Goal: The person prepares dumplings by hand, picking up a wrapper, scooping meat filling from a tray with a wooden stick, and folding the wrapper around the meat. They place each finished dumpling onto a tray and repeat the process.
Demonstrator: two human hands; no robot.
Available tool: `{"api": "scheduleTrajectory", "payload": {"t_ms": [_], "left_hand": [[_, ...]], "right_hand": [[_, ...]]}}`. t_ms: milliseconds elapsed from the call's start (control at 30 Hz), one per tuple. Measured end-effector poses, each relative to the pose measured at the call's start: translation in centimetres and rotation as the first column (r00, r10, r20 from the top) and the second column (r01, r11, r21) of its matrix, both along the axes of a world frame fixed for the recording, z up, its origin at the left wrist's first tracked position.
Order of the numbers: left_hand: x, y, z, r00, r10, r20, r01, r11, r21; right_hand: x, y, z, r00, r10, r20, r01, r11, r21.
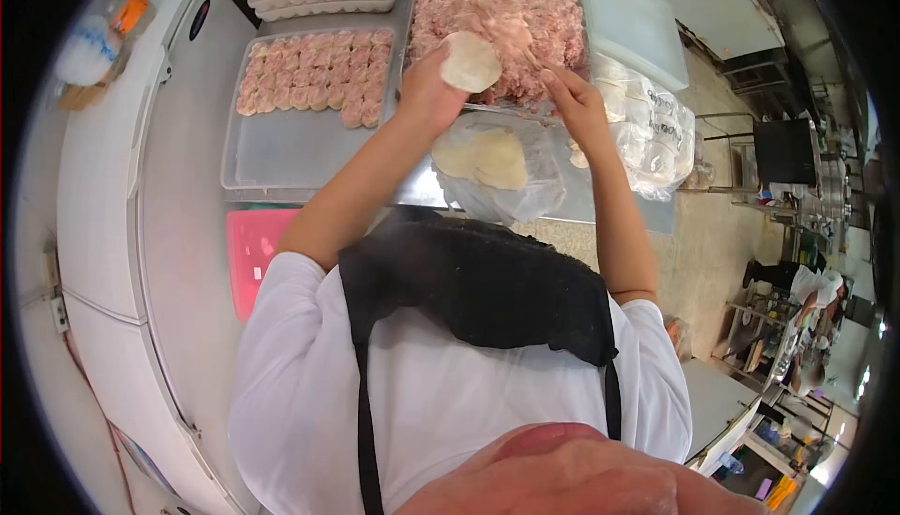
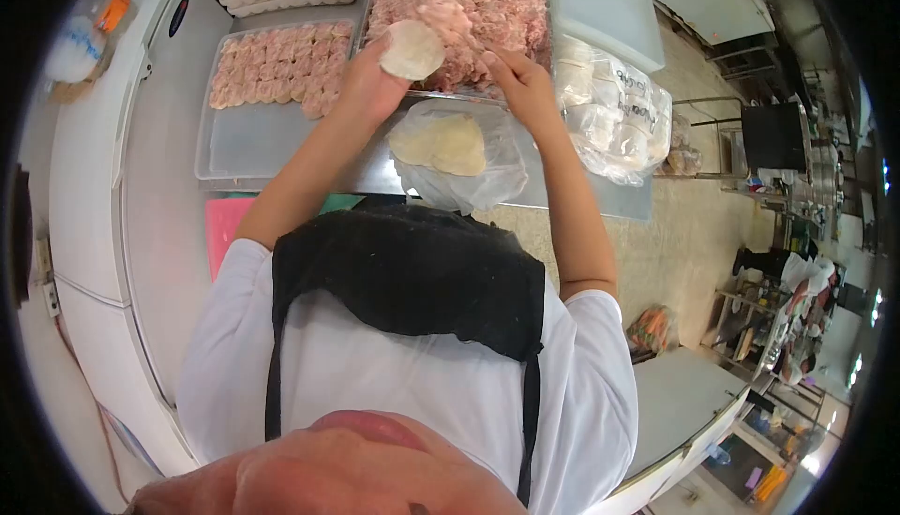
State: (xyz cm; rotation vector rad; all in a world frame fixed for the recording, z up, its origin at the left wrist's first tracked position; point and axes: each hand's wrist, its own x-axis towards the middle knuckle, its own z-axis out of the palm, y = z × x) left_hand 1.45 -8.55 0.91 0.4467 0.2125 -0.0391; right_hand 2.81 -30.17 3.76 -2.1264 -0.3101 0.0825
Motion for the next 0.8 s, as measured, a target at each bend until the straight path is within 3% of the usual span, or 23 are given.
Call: {"api": "scheduleTrajectory", "payload": {"t_ms": [67, 133, 167, 233, 267, 300, 333, 433, 567, 600, 700, 800], "left_hand": [[1.1, -1.7, 2.0, 0.999, -0.018, 0.034, 0.022, 0.993, -0.112], [1.9, -2.8, 4.0, 0.997, 0.007, 0.079, 0.009, 0.981, -0.194], [2.1, -3.0, 3.9, 1.000, 0.009, 0.023, -0.004, 0.976, -0.219], [2.6, -2.4, 3.3, 0.997, 0.021, -0.080, -0.041, 0.964, -0.263], [3.0, -2.4, 1.9, 0.992, 0.102, 0.069, -0.085, 0.973, -0.213], [3.3, -2.3, 1.5, 0.991, 0.123, 0.048, -0.113, 0.979, -0.169], [3.4, -2.2, 1.3, 0.989, 0.148, 0.029, -0.144, 0.982, -0.126], [3.5, -3.2, 2.2, 0.988, 0.137, 0.069, -0.133, 0.989, -0.067], [3.2, -4.3, 3.3, 0.991, 0.117, 0.062, -0.107, 0.983, -0.150], [3.6, -4.6, 3.0, 0.989, 0.124, 0.083, -0.113, 0.986, -0.121], [4.1, -5.9, 2.5, 0.983, 0.145, 0.111, -0.138, 0.988, -0.066], [3.6, -7.5, 4.1, 0.979, 0.194, 0.064, -0.187, 0.976, -0.110]], "right_hand": [[-0.4, 1.1, 0.0, 0.997, 0.017, 0.079, -0.017, 1.000, 0.000], [-0.4, 1.0, -0.7, 0.934, 0.108, 0.340, -0.064, 0.988, -0.138], [-0.4, 0.7, -0.9, 0.875, 0.168, 0.455, -0.078, 0.974, -0.211], [-0.6, -0.9, 2.1, 0.918, 0.255, 0.303, -0.104, 0.894, -0.437], [-0.8, -1.7, 3.6, 0.941, 0.261, 0.217, -0.101, 0.825, -0.557], [-1.2, -2.2, 5.1, 0.957, 0.258, 0.131, -0.108, 0.738, -0.666], [-1.7, -2.6, 6.4, 0.947, 0.269, 0.176, -0.070, 0.708, -0.703], [-1.4, -2.6, 5.2, 0.878, 0.336, 0.341, -0.100, 0.825, -0.556], [-0.1, -4.5, 6.8, 0.826, 0.483, 0.290, -0.160, 0.695, -0.701], [-0.6, -4.5, 8.8, 0.859, 0.454, 0.235, -0.102, 0.603, -0.791], [-0.1, -5.1, 6.5, 0.774, 0.482, 0.411, -0.124, 0.752, -0.647], [1.8, -6.8, 5.2, 0.789, 0.488, 0.373, -0.253, 0.812, -0.526]]}}
